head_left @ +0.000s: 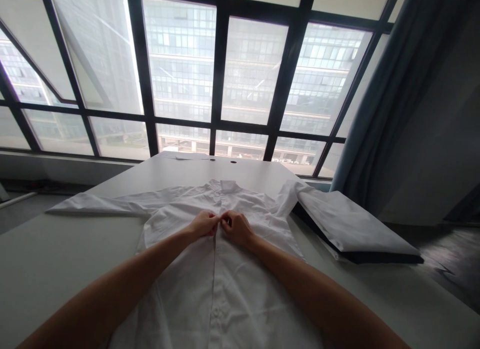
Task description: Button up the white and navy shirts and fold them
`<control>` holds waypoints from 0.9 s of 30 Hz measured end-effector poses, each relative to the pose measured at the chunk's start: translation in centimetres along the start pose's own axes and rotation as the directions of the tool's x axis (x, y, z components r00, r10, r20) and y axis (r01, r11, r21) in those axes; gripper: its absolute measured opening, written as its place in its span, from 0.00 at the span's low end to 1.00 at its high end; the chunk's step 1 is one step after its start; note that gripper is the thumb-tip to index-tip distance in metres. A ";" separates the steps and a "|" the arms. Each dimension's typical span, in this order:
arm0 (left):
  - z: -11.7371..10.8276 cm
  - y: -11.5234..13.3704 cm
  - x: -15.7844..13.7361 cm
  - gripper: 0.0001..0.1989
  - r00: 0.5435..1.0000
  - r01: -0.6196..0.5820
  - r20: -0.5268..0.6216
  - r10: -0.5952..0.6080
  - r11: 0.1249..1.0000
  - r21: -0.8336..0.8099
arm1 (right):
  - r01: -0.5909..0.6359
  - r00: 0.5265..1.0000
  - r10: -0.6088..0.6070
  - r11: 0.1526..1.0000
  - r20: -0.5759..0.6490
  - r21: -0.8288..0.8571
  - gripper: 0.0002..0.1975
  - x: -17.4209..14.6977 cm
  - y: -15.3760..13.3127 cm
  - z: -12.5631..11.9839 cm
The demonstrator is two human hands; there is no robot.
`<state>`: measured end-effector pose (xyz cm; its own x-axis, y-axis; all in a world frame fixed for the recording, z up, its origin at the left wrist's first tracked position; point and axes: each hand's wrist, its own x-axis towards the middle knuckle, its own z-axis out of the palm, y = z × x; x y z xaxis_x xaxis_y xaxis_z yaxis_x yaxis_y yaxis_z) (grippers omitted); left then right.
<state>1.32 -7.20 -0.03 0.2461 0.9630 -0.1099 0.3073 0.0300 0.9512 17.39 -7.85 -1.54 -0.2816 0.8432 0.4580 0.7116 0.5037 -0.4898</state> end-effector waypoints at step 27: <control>-0.5 -0.7 0.0 0.09 0.916 -0.286 -0.059 0.396 0.752 0.593 | -0.116 0.988 0.080 0.947 0.131 0.300 0.07 1.3 1.9 0.2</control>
<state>0.70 -7.06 -0.55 0.2925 0.9103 0.2928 0.7062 -0.4121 0.5758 18.24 -5.81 -2.04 -0.3062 0.8980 0.3159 0.5132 0.4352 -0.7397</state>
